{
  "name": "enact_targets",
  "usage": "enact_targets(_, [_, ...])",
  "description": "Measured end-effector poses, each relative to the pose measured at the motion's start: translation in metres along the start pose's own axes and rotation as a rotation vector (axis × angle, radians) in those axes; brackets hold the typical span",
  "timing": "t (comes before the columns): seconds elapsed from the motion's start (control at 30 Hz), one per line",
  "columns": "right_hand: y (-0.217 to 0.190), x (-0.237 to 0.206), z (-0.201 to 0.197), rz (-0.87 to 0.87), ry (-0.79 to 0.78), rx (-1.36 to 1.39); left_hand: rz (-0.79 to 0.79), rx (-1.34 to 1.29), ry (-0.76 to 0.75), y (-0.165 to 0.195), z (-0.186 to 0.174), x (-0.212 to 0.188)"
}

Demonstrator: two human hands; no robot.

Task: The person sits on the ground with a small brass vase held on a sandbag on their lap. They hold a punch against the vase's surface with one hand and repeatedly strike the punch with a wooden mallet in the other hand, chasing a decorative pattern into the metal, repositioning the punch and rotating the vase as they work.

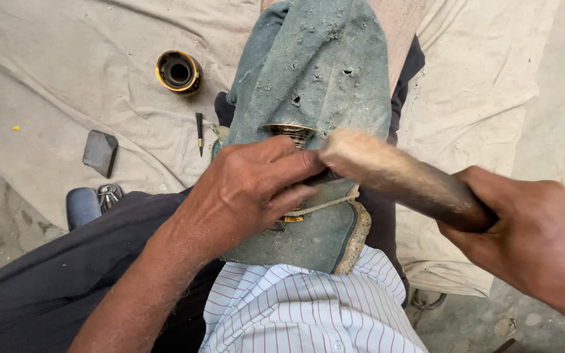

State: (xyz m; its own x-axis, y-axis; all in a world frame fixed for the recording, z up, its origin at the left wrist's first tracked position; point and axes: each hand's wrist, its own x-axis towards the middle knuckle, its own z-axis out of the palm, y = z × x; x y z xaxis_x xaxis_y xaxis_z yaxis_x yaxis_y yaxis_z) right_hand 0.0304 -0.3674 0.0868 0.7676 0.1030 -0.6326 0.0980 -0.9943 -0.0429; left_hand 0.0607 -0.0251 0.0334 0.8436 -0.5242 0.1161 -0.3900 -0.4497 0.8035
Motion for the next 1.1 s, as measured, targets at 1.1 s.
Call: enact_targets(1.1, [0.005,0.006,-0.003,0.140,0.092,0.331,0.031,-0.168,0.095,0.004,-0.018,0.000])
